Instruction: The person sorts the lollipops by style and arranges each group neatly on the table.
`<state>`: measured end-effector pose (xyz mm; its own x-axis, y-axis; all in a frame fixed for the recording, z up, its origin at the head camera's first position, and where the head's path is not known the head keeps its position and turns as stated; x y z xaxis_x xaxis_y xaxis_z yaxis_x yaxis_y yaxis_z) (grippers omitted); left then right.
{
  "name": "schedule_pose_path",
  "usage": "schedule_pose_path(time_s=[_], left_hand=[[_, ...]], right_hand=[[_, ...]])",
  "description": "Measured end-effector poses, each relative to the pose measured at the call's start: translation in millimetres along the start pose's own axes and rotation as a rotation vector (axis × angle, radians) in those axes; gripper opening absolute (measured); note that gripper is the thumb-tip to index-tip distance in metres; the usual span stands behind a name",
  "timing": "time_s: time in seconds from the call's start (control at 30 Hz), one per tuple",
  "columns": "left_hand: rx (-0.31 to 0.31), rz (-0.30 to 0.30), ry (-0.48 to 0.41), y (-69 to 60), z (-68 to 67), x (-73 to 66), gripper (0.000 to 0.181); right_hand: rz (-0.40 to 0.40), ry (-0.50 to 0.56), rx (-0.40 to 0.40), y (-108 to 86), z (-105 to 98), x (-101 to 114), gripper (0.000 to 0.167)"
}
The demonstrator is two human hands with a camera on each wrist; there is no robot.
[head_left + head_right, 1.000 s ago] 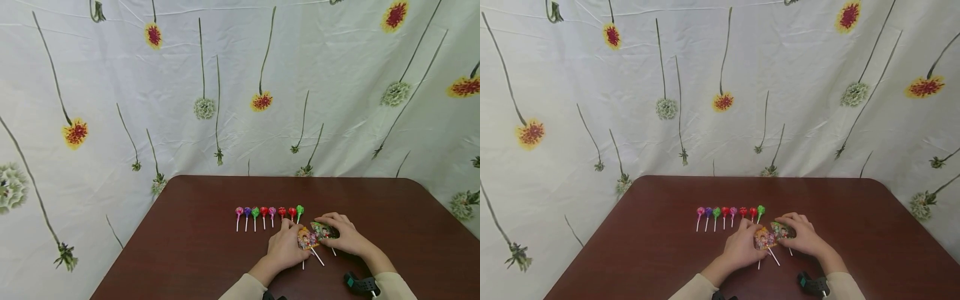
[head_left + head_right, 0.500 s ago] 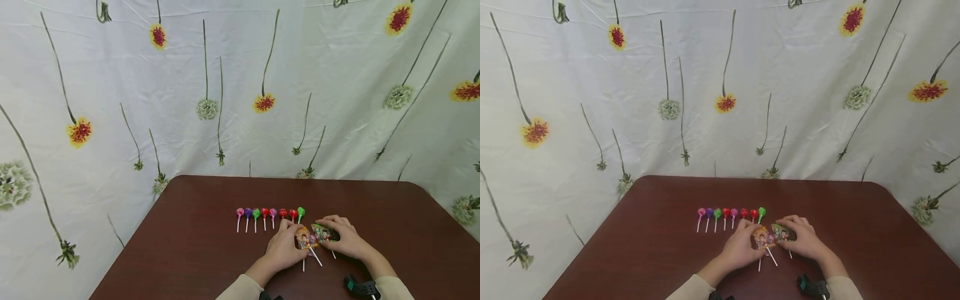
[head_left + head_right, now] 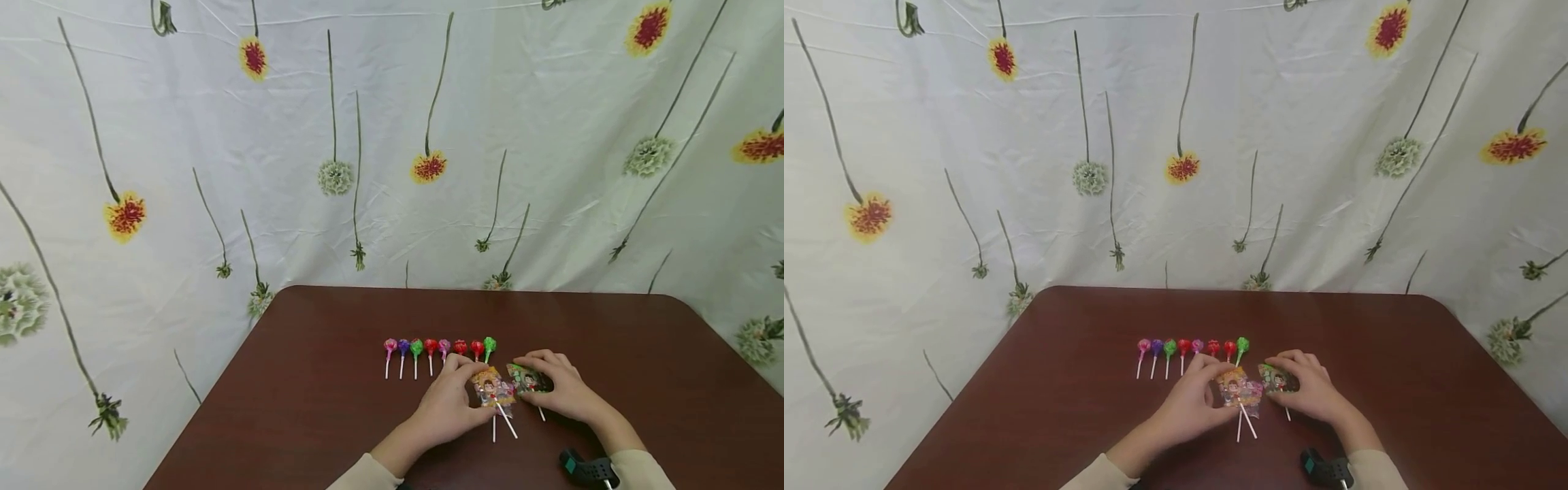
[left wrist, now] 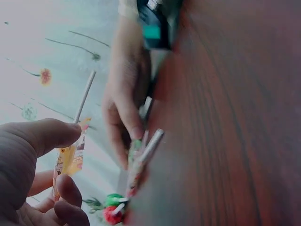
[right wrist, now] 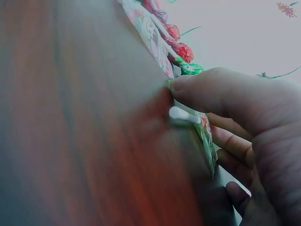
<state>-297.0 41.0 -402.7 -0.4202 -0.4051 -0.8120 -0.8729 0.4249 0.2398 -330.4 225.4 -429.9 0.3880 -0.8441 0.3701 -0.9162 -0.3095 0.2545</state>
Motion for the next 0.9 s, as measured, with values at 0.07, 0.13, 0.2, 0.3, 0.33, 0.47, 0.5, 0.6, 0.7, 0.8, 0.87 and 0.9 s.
schedule_pose_path(time_s=[0.07, 0.13, 0.2, 0.3, 0.33, 0.47, 0.5, 0.6, 0.7, 0.8, 0.87, 0.9], left_hand=[[0.027, 0.003, -0.080, -6.0, -4.9, 0.8, 0.060], [0.048, 0.016, -0.125, -12.1, -10.2, 1.4, 0.060], [0.068, 0.028, -0.142, -18.1, -16.4, 2.5, 0.061], [0.096, 0.039, -0.131, -26.8, -27.3, 5.7, 0.061], [0.106, 0.042, -0.120, -29.7, -31.4, 7.3, 0.061], [0.149, 0.046, -0.083, -40.2, -49.1, 16.8, 0.061], [0.158, 0.050, -0.070, -42.5, -53.8, 20.2, 0.061], [0.179, 0.045, -0.042, -48.2, -67.7, 32.5, 0.059], [0.190, 0.037, -0.012, -52.2, -80.2, 46.4, 0.059], [0.198, 0.022, 0.002, -56.2, -90.3, 58.1, 0.057], [0.196, 0.015, 0.008, -58.3, -95.3, 65.1, 0.056], [0.194, 0.016, 0.011, -59.1, -97.4, 68.1, 0.056]], right_hand=[[0.003, 0.003, 0.006, -0.7, 0, 0, 0.053], [0.004, 0.001, 0.006, -1.1, 1, -1, 0.053], [0.003, -0.004, 0.004, -0.8, 0, -2, 0.053], [-0.005, -0.011, -0.001, 0.2, 0, -2, 0.053], [-0.008, -0.010, -0.002, 0.4, 1, -2, 0.053], [-0.010, 0.000, -0.005, 1.1, 1, -3, 0.053], [-0.010, 0.001, -0.007, 1.1, 0, -3, 0.053], [-0.009, -0.001, -0.014, 1.4, 0, -3, 0.053], [-0.007, -0.001, -0.016, 1.4, 0, -4, 0.053], [-0.003, 0.002, -0.019, 1.2, 1, -5, 0.053], [0.000, 0.002, -0.020, 0.9, 1, -5, 0.053], [0.002, 0.000, -0.020, 0.6, 2, -5, 0.053]])
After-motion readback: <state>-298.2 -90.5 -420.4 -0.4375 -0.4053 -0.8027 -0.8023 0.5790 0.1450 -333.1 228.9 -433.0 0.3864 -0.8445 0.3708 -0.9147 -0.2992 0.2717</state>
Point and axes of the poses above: each hand's wrist, its own y-axis towards the middle knuckle, its own z-axis out of the palm, x = y × z, the point moved 10 cm from there along y, towards the middle knuckle, and after that the axes turned 10 degrees about -y, right-handed, at the moved point
